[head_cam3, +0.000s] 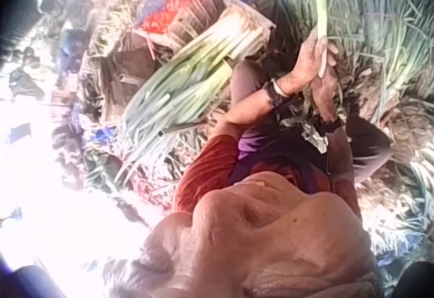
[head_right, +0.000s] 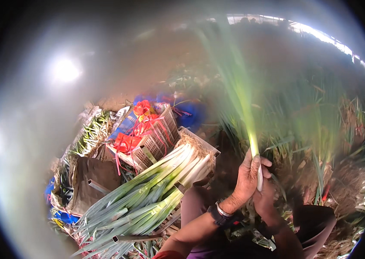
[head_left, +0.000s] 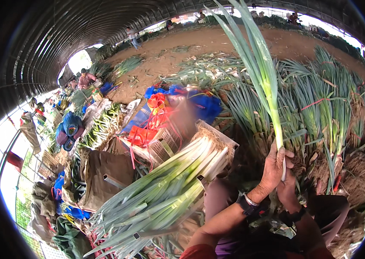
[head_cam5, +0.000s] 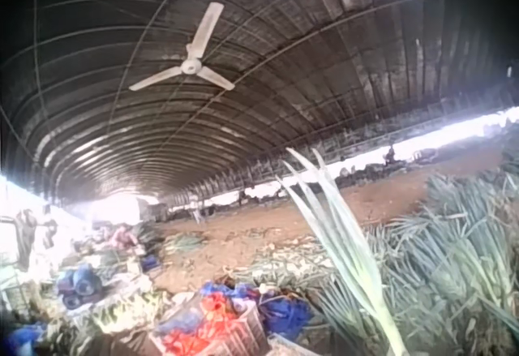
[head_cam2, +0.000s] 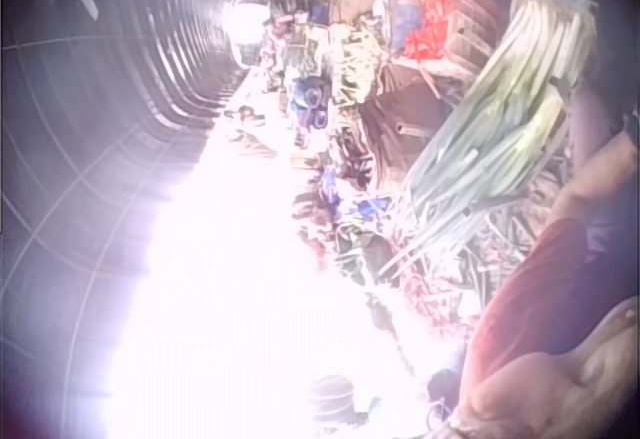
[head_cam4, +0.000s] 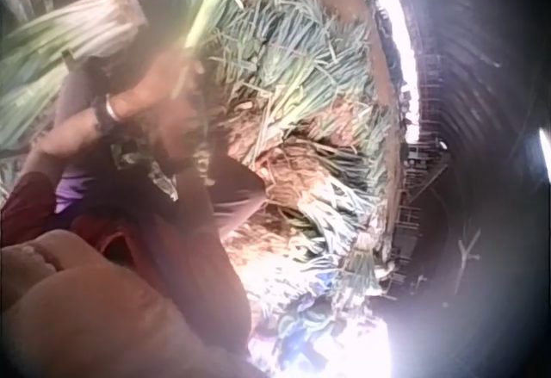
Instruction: Cleaning and sorting leeks or similar long green vegetables by peeling away outer layers.
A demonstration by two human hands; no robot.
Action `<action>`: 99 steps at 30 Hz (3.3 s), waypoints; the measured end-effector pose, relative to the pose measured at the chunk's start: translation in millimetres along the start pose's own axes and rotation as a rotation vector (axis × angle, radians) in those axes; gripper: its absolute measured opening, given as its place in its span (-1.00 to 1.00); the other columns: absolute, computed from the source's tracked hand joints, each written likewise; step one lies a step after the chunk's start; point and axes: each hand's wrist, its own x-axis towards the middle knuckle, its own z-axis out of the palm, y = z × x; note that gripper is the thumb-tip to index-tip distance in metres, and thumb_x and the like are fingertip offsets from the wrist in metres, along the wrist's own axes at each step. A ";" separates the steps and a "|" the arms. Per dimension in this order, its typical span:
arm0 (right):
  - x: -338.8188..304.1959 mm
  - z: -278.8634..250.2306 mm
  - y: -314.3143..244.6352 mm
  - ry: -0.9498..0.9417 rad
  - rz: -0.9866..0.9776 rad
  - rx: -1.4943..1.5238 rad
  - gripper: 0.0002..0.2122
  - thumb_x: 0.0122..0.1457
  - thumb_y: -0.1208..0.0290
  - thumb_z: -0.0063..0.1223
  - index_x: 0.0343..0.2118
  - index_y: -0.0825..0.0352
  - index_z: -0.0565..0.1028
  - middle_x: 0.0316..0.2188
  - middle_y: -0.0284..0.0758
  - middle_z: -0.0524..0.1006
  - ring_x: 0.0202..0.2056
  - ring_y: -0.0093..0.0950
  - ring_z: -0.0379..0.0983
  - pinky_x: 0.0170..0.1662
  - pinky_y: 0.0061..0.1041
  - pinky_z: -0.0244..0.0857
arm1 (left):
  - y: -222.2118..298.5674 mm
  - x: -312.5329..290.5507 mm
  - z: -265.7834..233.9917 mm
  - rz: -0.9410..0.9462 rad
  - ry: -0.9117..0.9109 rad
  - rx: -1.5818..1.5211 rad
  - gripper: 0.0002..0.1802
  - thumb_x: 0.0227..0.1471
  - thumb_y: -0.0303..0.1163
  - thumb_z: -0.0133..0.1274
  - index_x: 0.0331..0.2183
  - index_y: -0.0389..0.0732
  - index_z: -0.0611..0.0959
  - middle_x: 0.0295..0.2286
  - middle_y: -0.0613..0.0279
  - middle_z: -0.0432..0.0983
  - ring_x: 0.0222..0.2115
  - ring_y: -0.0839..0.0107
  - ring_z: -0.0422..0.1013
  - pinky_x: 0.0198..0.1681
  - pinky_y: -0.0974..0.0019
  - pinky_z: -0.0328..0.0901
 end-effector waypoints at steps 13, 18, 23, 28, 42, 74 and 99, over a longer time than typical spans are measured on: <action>0.1 -3.5 -6.6 0.155 0.022 -0.129 -0.86 0.15 0.49 0.00 -0.28 0.45 0.40 -0.51 -0.29 0.43 -0.47 -0.55 0.34 -0.44 -0.49 0.23 | 18.0 -9.4 11.8 0.287 0.299 0.075 -0.88 0.02 -0.51 0.14 -0.36 -0.35 0.66 -0.46 0.28 0.50 -0.44 0.58 0.32 -0.30 0.49 0.26; -6.6 -11.8 -4.4 0.192 -0.052 -0.246 -0.86 0.11 0.52 0.05 -0.33 0.46 0.39 -0.53 -0.18 0.41 -0.51 -0.36 0.34 -0.45 -0.38 0.21 | 33.3 -9.2 6.9 0.498 0.238 0.372 -0.91 -0.06 -0.56 0.14 -0.40 -0.31 0.60 -0.42 0.22 0.43 -0.40 0.47 0.33 -0.31 0.44 0.27; -17.0 -11.2 6.9 0.179 -0.100 -0.225 -0.79 0.05 0.50 0.11 -0.30 0.48 0.39 -0.48 -0.13 0.41 -0.46 -0.29 0.36 -0.41 -0.33 0.22 | 42.0 -7.4 -3.6 0.520 0.061 0.454 -0.80 -0.23 -0.63 0.10 -0.46 -0.24 0.45 -0.40 0.17 0.36 -0.39 0.29 0.34 -0.30 0.34 0.28; 0.2 -20.3 -5.9 0.166 -0.032 -0.030 -0.76 0.09 0.50 0.05 -0.17 0.44 0.41 -0.36 -0.20 0.50 -0.31 -0.46 0.42 -0.22 -0.45 0.34 | 52.1 5.7 -0.2 0.686 -0.180 0.896 -0.68 -0.48 -0.52 0.20 -0.53 -0.15 0.43 -0.38 0.16 0.38 -0.26 0.12 0.32 -0.15 0.14 0.21; -32.9 5.6 -2.2 -0.324 0.409 0.274 -0.71 0.18 0.38 0.08 -0.12 0.38 0.33 -0.53 -0.47 0.35 -0.53 -0.70 0.31 -0.47 -0.64 0.25 | 23.2 55.7 -78.9 -0.110 -0.436 -1.076 -0.48 0.20 -0.08 -0.18 -0.01 -0.33 0.33 -0.13 -0.07 0.39 -0.15 0.13 0.36 -0.05 0.05 0.32; 49.7 8.7 -4.3 -0.024 0.577 0.026 -0.92 0.06 0.52 0.09 -0.49 0.41 0.46 -0.70 -0.40 0.41 -0.74 -0.67 0.30 -0.72 -0.65 0.24 | 10.9 32.2 -55.1 -0.019 0.107 -0.597 -0.53 0.11 -0.49 0.01 0.08 -0.20 0.39 -0.21 0.29 0.43 -0.26 0.43 0.36 -0.13 0.31 0.34; 0.9 -44.0 69.8 -0.402 0.104 -0.532 -0.77 0.09 0.40 0.04 -0.21 0.39 0.44 -0.43 -0.10 0.53 -0.40 -0.19 0.50 -0.35 -0.31 0.34 | 12.0 33.9 -74.7 -0.006 0.119 -0.590 -0.72 0.20 -0.18 -0.11 -0.23 -0.20 0.46 -0.39 0.18 0.45 -0.43 0.42 0.35 -0.32 0.36 0.29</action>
